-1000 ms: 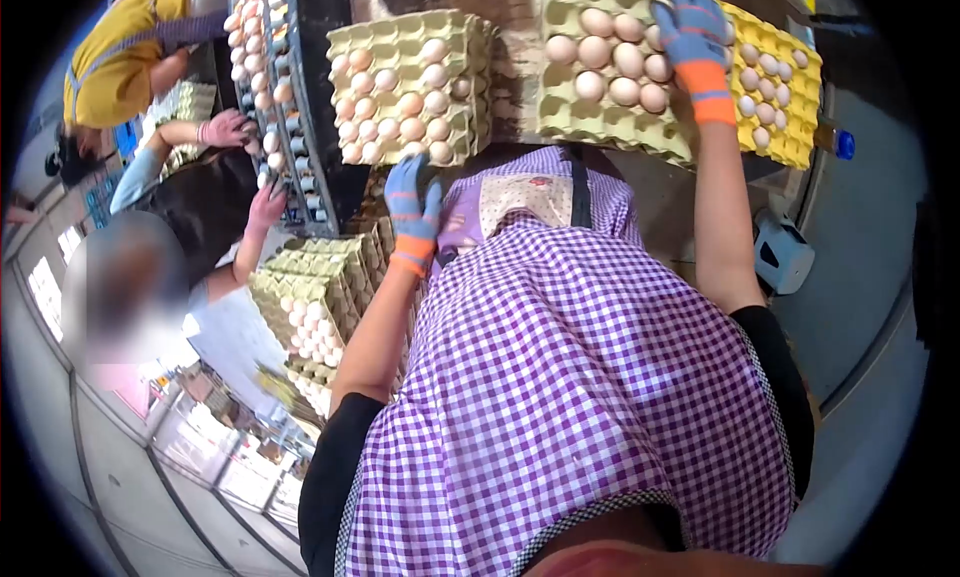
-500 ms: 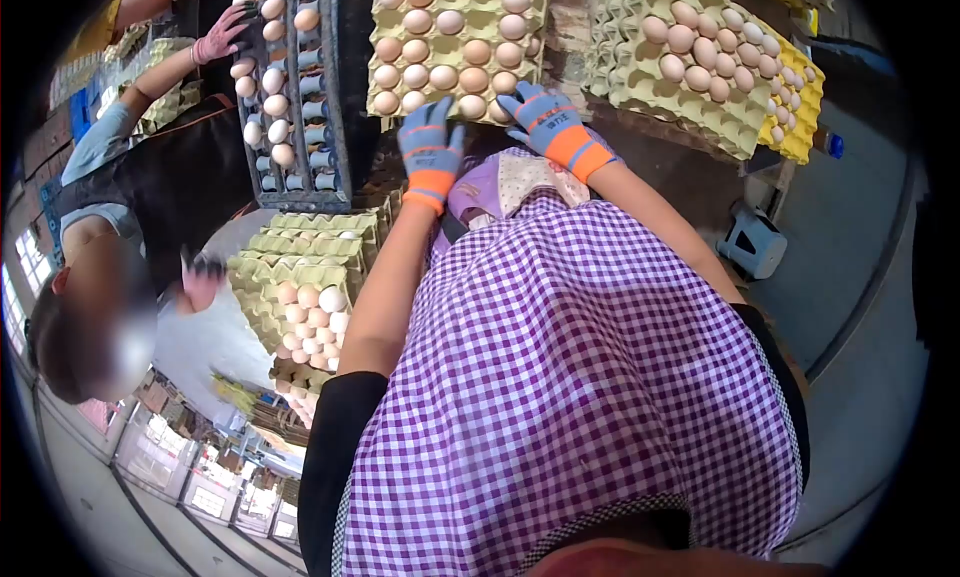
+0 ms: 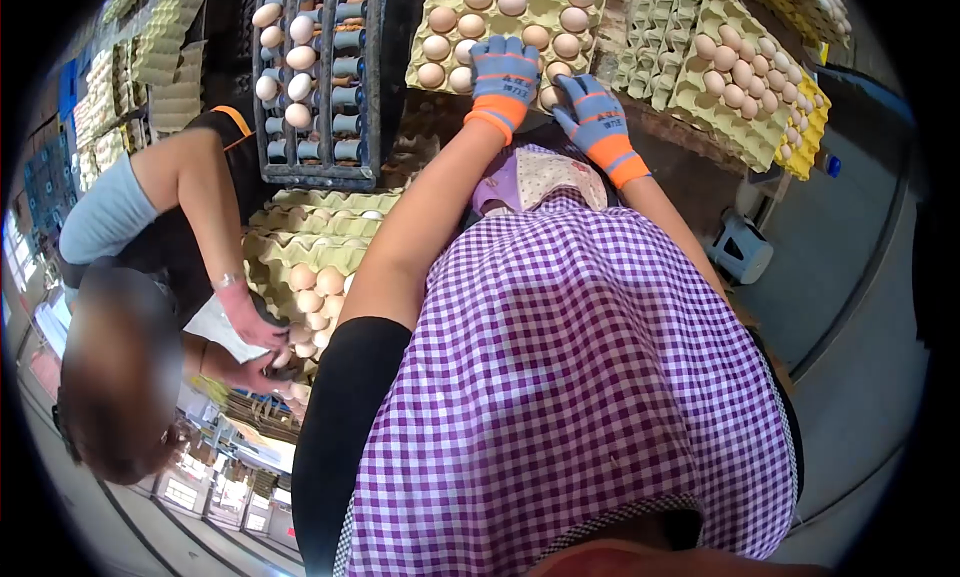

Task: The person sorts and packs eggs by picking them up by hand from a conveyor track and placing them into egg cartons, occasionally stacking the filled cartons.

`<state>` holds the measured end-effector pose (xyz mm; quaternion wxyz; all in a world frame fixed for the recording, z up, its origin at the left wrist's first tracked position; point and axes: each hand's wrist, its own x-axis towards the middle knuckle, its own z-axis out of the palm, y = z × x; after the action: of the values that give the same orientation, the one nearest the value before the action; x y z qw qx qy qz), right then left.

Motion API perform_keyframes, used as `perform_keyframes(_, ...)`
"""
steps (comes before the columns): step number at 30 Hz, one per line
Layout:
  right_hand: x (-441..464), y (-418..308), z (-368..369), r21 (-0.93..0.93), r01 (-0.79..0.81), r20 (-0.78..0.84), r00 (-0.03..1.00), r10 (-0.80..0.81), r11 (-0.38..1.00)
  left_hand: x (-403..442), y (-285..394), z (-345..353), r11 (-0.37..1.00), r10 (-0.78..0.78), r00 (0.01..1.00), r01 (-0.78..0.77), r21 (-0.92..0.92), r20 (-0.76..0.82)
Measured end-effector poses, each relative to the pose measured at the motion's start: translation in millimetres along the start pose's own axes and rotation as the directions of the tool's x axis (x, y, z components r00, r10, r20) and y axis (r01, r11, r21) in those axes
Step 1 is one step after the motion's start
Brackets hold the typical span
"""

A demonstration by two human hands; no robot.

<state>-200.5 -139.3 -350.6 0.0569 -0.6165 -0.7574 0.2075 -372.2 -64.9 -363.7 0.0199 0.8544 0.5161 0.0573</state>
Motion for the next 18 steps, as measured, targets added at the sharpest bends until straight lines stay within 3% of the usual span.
perform_keyframes(2,0,4,-5,0.129,-0.042,-0.089,0.995,0.054,0.991,8,11,-3,0.994,-0.012,0.999,0.008,0.113,0.040)
perform_keyframes(4,5,6,-11,0.169,-0.015,-0.134,0.990,0.038,0.985,8,17,0,0.993,-0.026,0.998,0.020,0.115,0.056)
perform_keyframes(6,12,7,-21,0.331,0.007,-0.194,0.979,0.060,0.944,9,22,9,0.997,-0.040,0.995,0.034,0.066,0.094)
perform_keyframes(8,39,4,-29,0.289,0.080,-0.264,0.965,-0.001,0.954,9,23,11,0.995,-0.080,0.990,0.073,0.070,0.118)
perform_keyframes(10,77,-1,-37,0.327,0.192,-0.324,0.943,-0.081,0.925,7,32,9,0.995,-0.078,0.997,0.080,-0.057,0.028)
perform_keyframes(11,103,-19,-40,0.323,0.267,-0.371,0.918,-0.138,0.908,5,33,10,0.999,0.001,0.998,-0.003,0.044,0.057)
perform_keyframes(12,128,-43,-44,0.317,0.342,-0.417,0.888,-0.194,0.885,4,33,11,0.999,-0.015,0.999,0.013,0.039,0.051)
perform_keyframes(14,158,-80,-59,0.352,0.313,-0.100,0.949,-0.297,0.882,5,36,15,0.981,-0.186,0.976,0.191,-0.034,0.110)
perform_keyframes(16,184,-93,-31,0.039,0.477,-0.032,0.879,-0.476,0.878,0,29,28,0.977,-0.208,0.975,0.211,-0.021,0.076)
perform_keyframes(17,200,-85,-9,-0.175,0.541,0.087,0.841,-0.535,0.823,2,30,30,0.980,-0.200,0.980,0.199,-0.020,-0.011)
perform_keyframes(18,209,-78,8,-0.174,0.544,0.096,0.839,-0.536,0.821,0,27,31,0.982,-0.189,0.977,0.187,-0.026,-0.101)
